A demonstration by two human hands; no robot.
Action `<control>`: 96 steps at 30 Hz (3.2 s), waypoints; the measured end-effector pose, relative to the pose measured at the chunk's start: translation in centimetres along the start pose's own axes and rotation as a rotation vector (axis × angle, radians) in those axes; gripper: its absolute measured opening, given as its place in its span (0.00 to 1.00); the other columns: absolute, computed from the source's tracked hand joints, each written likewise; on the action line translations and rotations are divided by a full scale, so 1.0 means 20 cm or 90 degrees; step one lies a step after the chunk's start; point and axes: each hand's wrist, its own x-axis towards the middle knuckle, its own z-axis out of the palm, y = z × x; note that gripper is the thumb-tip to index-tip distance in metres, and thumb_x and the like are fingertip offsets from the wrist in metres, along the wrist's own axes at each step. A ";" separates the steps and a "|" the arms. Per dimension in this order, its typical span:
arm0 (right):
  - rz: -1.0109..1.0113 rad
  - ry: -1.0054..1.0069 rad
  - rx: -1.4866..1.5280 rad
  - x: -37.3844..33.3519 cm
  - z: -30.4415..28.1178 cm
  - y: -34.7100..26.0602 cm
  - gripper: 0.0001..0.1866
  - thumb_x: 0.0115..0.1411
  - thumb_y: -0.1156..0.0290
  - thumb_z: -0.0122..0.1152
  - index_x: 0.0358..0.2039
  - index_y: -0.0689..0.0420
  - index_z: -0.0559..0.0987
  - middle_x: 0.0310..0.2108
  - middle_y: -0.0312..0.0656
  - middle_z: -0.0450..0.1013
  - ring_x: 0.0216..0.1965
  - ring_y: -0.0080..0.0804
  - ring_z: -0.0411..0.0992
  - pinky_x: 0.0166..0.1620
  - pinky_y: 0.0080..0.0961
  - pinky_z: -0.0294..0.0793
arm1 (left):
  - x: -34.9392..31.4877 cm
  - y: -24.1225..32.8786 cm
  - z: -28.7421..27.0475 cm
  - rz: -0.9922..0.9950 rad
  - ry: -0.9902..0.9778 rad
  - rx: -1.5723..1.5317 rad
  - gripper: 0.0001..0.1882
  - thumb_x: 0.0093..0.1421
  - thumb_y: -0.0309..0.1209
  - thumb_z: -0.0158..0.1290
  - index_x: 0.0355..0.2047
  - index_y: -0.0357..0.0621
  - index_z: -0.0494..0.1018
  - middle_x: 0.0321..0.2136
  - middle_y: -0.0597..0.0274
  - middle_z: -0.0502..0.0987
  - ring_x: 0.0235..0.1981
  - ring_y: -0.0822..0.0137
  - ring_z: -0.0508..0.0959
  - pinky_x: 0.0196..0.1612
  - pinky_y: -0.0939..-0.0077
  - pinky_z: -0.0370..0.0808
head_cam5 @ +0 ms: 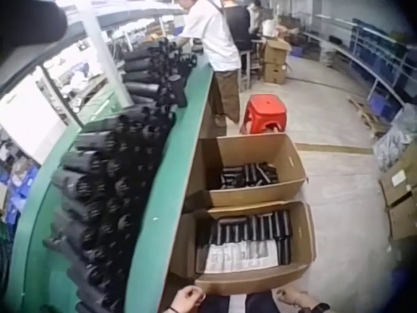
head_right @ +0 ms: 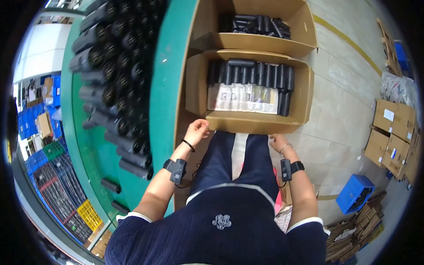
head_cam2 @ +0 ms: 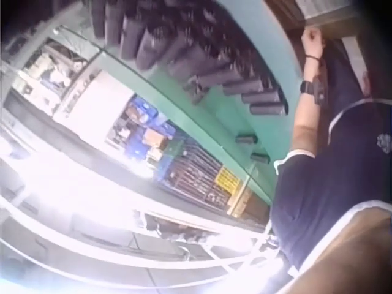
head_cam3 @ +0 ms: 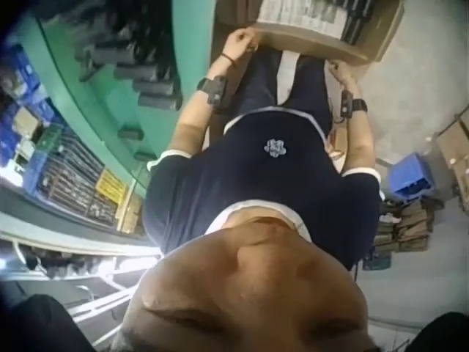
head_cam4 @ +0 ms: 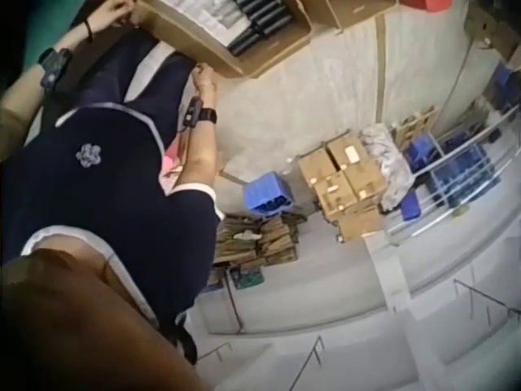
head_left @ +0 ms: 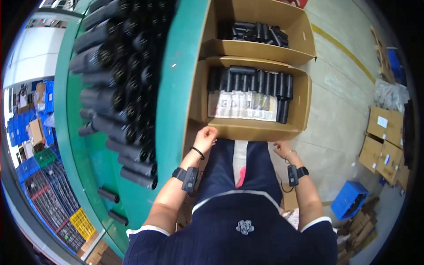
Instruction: Sorting and packing binocular units from a conveyor belt into shipping boxes.
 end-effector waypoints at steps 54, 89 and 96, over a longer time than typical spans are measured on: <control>0.214 0.553 -0.110 2.40 0.33 0.36 0.25 0.55 0.64 0.57 0.50 0.63 0.66 0.45 0.54 0.65 0.48 0.53 0.64 0.49 0.42 0.66 | 2.62 -0.62 0.20 0.083 0.511 0.772 0.31 0.50 0.27 0.54 0.55 0.36 0.57 0.45 0.42 0.66 0.46 0.47 0.67 0.50 0.57 0.66; -0.070 -0.079 0.812 2.53 0.21 0.41 0.58 0.38 0.53 0.74 0.63 0.59 0.50 0.59 0.50 0.57 0.60 0.39 0.56 0.63 0.30 0.52 | 2.52 -0.51 0.27 -0.022 -0.188 -0.087 0.55 0.44 0.49 0.64 0.65 0.50 0.41 0.57 0.47 0.58 0.59 0.54 0.60 0.58 0.54 0.61; -0.093 -0.065 0.914 2.58 0.28 0.39 0.51 0.42 0.58 0.73 0.62 0.56 0.53 0.55 0.41 0.62 0.56 0.30 0.60 0.59 0.27 0.58 | 2.57 -0.58 0.26 -0.177 -0.197 -0.180 0.52 0.49 0.55 0.58 0.65 0.52 0.40 0.56 0.51 0.61 0.54 0.56 0.66 0.50 0.61 0.69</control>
